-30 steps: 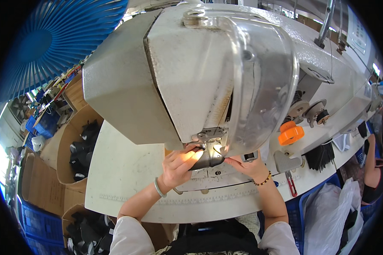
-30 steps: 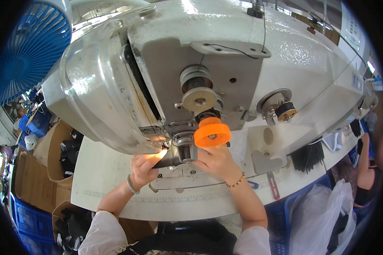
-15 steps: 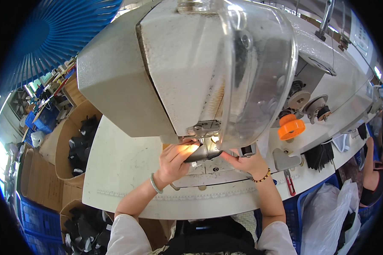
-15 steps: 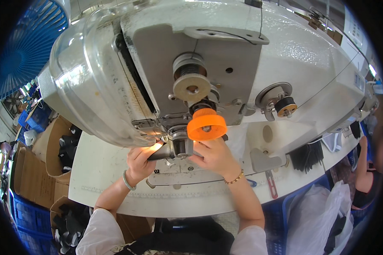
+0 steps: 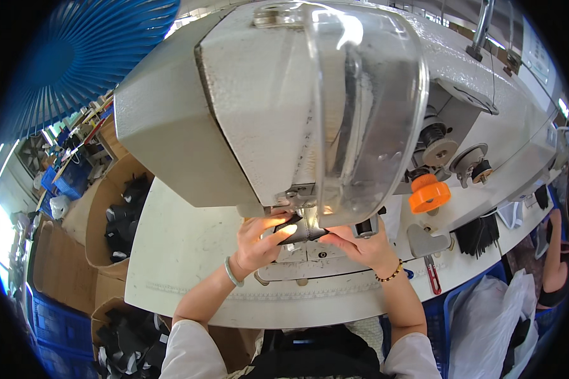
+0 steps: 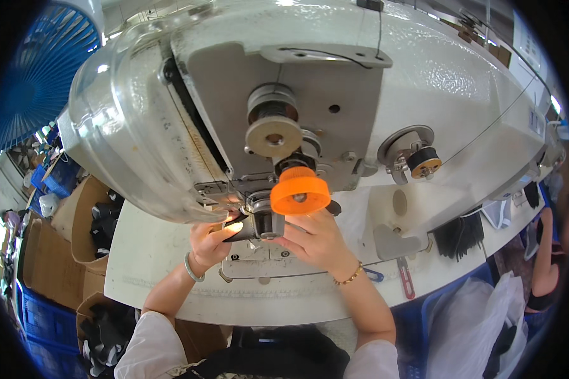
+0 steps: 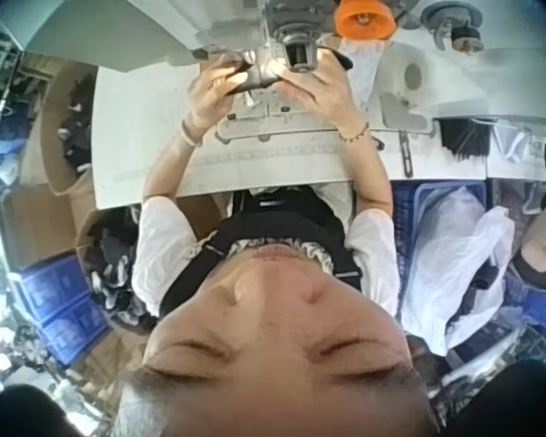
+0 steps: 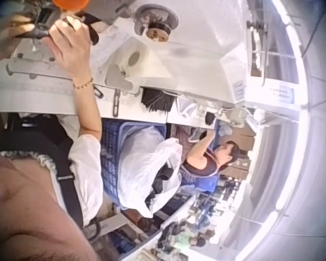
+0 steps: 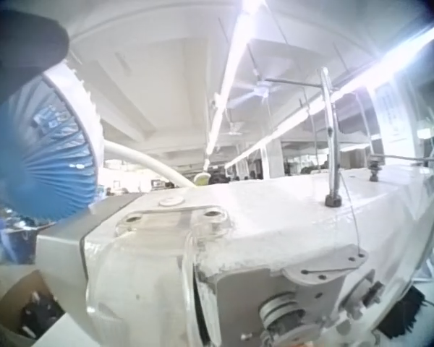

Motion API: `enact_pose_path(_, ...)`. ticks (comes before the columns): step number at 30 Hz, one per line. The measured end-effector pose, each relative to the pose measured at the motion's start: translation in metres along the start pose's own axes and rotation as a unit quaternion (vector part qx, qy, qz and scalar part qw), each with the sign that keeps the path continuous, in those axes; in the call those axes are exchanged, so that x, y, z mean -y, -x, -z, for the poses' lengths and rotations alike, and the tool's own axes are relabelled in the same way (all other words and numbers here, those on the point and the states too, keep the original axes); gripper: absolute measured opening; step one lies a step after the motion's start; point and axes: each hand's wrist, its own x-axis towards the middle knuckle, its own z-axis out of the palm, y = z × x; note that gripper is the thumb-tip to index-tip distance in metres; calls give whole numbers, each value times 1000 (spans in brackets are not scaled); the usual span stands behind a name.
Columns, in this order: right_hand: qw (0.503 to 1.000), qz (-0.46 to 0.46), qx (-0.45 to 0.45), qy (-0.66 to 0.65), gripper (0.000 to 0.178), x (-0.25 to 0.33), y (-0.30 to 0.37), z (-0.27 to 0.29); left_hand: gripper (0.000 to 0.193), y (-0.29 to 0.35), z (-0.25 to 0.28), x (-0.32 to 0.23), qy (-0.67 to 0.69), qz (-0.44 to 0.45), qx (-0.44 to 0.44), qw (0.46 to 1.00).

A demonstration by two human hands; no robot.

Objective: Stitching together components of shoe uppers using an industrial sewing machine and trimming excess thread with nippers.

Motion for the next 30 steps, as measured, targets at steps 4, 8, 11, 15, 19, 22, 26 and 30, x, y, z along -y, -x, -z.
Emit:
enact_pose_path(4, 999, -20, 22, -15, 26, 0, 1, 1, 47, -3, -2, 1, 24, 22, -17, 999)
enact_pose_path(8, 998, -40, 15, -41, 26, -1, 2, -1, 48, -6, -4, 2, 47, 30, -36, 998)
enact_pose_path(11, 999, -22, 0, -29, 26, -1, 0, -3, 48, 0, -5, 2, 44, 40, -39, 997)
enact_pose_path(15, 999, -18, 0, -33, 27, 3, 0, -4, 48, -2, -3, 4, 49, 33, -43, 997)
enact_pose_path(19, 997, -27, -8, -70, 24, 4, 5, -6, 45, -6, -5, 4, 68, 28, -50, 996)
enact_pose_path(22, 995, -51, -10, -87, 25, 9, -2, -6, 44, -5, -5, 5, 79, 33, -51, 995)
enact_pose_path(26, 994, -63, -15, -93, 26, 9, -3, -6, 43, -10, -6, 4, 101, 51, -52, 992)
enact_pose_path(30, 994, -69, -19, -82, 24, 4, 0, -8, 42, -13, -5, 2, 98, 60, -49, 992)
